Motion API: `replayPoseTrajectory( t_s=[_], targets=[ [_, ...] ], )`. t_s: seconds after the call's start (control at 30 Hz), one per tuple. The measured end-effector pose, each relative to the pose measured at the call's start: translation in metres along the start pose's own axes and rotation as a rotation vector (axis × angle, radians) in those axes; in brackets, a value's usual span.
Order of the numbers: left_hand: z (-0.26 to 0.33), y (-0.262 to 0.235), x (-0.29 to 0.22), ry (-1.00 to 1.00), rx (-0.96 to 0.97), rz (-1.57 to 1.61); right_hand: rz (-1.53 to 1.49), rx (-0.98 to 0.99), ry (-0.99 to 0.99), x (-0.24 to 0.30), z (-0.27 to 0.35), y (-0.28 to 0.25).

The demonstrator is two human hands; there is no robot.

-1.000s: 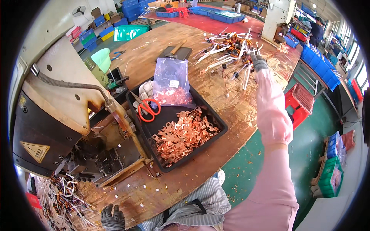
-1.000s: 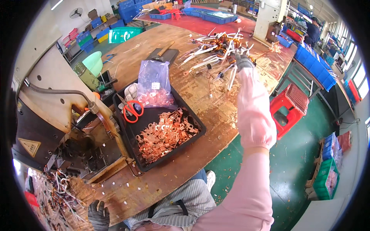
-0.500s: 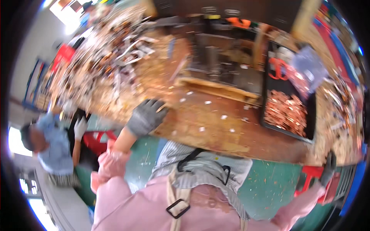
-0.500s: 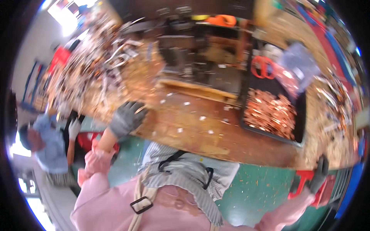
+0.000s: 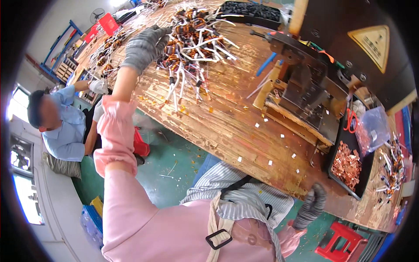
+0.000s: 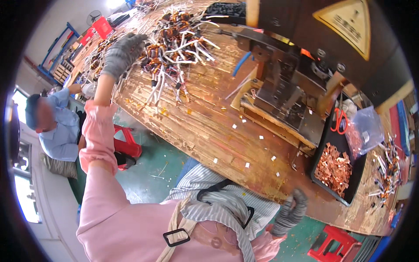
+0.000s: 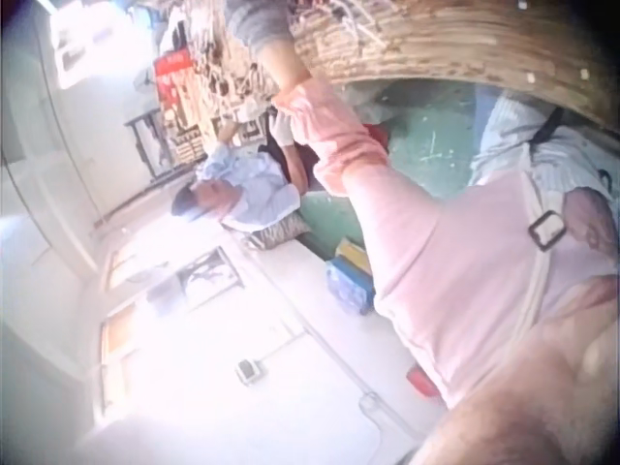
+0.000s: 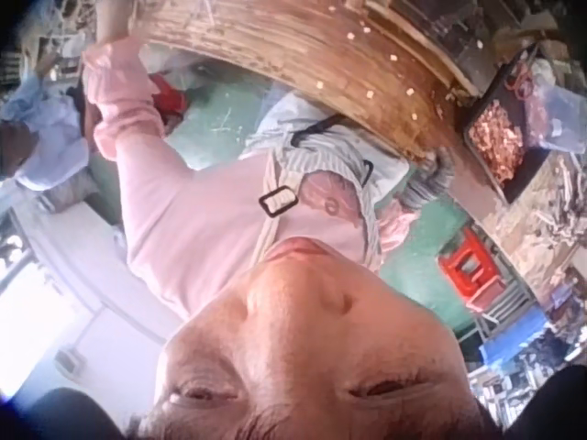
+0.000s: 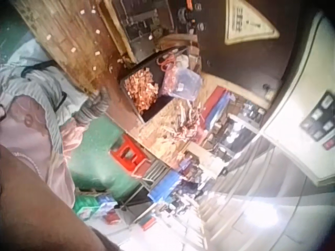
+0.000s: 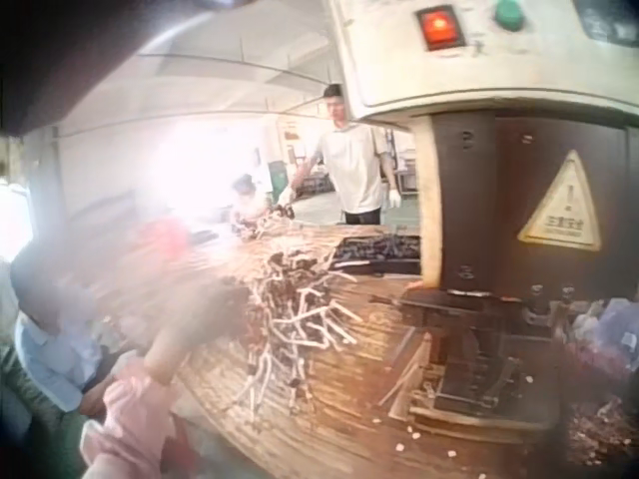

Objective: The person assembles electrical components by inserting copper terminals into a press machine and attaching them to white insulated wires. They repeatedly pick up wires and terminals, operate the press, and place the finished assemblies onto a wooden table.

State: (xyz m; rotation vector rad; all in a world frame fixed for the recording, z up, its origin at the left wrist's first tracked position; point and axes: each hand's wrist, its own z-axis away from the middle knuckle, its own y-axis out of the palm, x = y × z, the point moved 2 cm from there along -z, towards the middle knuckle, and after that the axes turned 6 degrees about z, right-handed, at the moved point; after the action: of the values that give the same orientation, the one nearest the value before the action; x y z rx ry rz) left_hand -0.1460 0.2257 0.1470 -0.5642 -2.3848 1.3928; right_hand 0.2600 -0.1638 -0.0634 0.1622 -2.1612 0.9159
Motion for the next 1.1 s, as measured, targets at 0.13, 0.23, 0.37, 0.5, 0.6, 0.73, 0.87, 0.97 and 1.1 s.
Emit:
replayPoseTrajectory(
  t_s=[0.13, 0.23, 0.37, 0.5, 0.6, 0.73, 0.87, 0.97, 1.1],
  targets=[
    [0.011, 0.044, 0.039, -0.177, 0.213, 0.011, 0.006, 0.075, -0.066, 0.014, 0.006, 0.030],
    [0.032, 0.073, 0.044, 0.014, 0.222, -0.133, 0.011, 0.110, -0.032, 0.011, 0.007, 0.036],
    [0.021, 0.084, 0.012, 0.086, 0.539, -0.467, 0.079, 0.111, -0.070, 0.020, 0.002, 0.043],
    [0.009, 0.114, 0.000, 0.209, 0.641, -0.737, 0.074, 0.104, -0.074, 0.023, 0.000, 0.049],
    [0.011, 0.140, 0.008, 0.241, 0.582, -0.704, 0.098, 0.101, -0.090, 0.024, -0.002, 0.049],
    [0.017, 0.144, 0.026, 0.174, 0.509, -0.539, 0.088, 0.073, -0.043, 0.017, 0.003, 0.052],
    [0.020, 0.140, 0.034, 0.195, 0.448, -0.473, 0.148, 0.068, -0.101, 0.022, 0.000, 0.054],
    [0.018, 0.130, 0.037, 0.152, 0.408, -0.434, 0.167, 0.061, -0.134, 0.020, -0.003, 0.055],
    [0.025, 0.106, 0.047, 0.078, 0.356, -0.227, 0.124, 0.049, -0.101, 0.019, -0.001, 0.054]
  ],
)
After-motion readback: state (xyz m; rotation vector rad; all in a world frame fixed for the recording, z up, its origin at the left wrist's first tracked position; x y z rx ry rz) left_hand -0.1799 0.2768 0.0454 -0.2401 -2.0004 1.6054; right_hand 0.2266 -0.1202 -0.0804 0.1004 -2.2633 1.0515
